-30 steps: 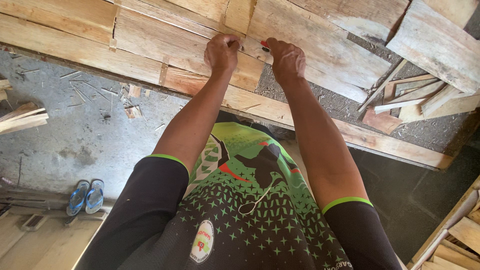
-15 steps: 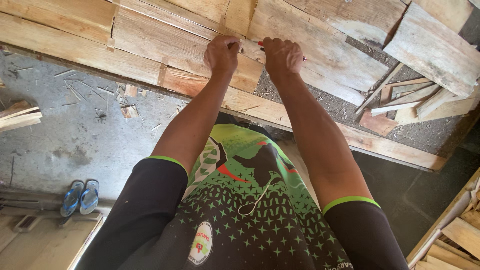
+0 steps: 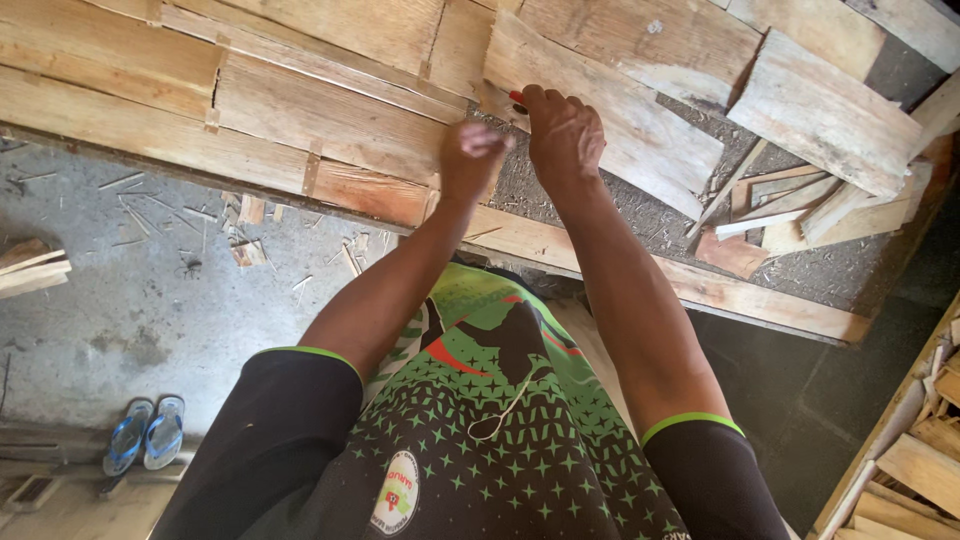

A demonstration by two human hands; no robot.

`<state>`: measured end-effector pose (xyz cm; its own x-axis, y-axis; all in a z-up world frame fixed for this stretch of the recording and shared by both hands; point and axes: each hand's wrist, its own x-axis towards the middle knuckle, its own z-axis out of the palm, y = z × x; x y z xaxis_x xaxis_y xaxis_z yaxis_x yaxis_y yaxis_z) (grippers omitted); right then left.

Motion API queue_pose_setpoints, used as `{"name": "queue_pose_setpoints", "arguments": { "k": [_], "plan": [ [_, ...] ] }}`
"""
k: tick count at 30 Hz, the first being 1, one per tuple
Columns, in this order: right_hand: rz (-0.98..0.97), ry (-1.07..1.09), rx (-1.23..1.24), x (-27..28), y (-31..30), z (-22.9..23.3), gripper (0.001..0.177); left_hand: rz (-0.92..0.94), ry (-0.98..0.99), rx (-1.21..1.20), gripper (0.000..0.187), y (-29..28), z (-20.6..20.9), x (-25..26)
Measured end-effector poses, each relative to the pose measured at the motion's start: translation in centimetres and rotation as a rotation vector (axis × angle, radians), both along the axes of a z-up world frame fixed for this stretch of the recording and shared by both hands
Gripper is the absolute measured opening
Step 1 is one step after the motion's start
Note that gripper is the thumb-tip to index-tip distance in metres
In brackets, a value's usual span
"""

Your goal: The person arranges wooden planks on a workbench, using a red utility knife to mark and cut the wood. They repeatedly pick up planks, align them, and make adjustments to fit them into a specific layout.

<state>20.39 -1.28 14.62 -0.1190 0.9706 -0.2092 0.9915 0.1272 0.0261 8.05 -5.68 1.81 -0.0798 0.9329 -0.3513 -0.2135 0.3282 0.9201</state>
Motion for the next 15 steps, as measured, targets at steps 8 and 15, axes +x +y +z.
{"name": "queue_pose_setpoints", "arguments": {
  "k": [8,15],
  "plan": [
    [0.013,0.066,0.123,0.0,-1.4,4.4,0.030,-0.147,-0.291,0.023,0.026,-0.3,-1.3,9.5],
    [-0.005,0.168,0.280,1.6,-2.1,7.6,0.037,-0.091,-0.648,0.075,0.019,0.5,5.1,10.6]
  ]
}}
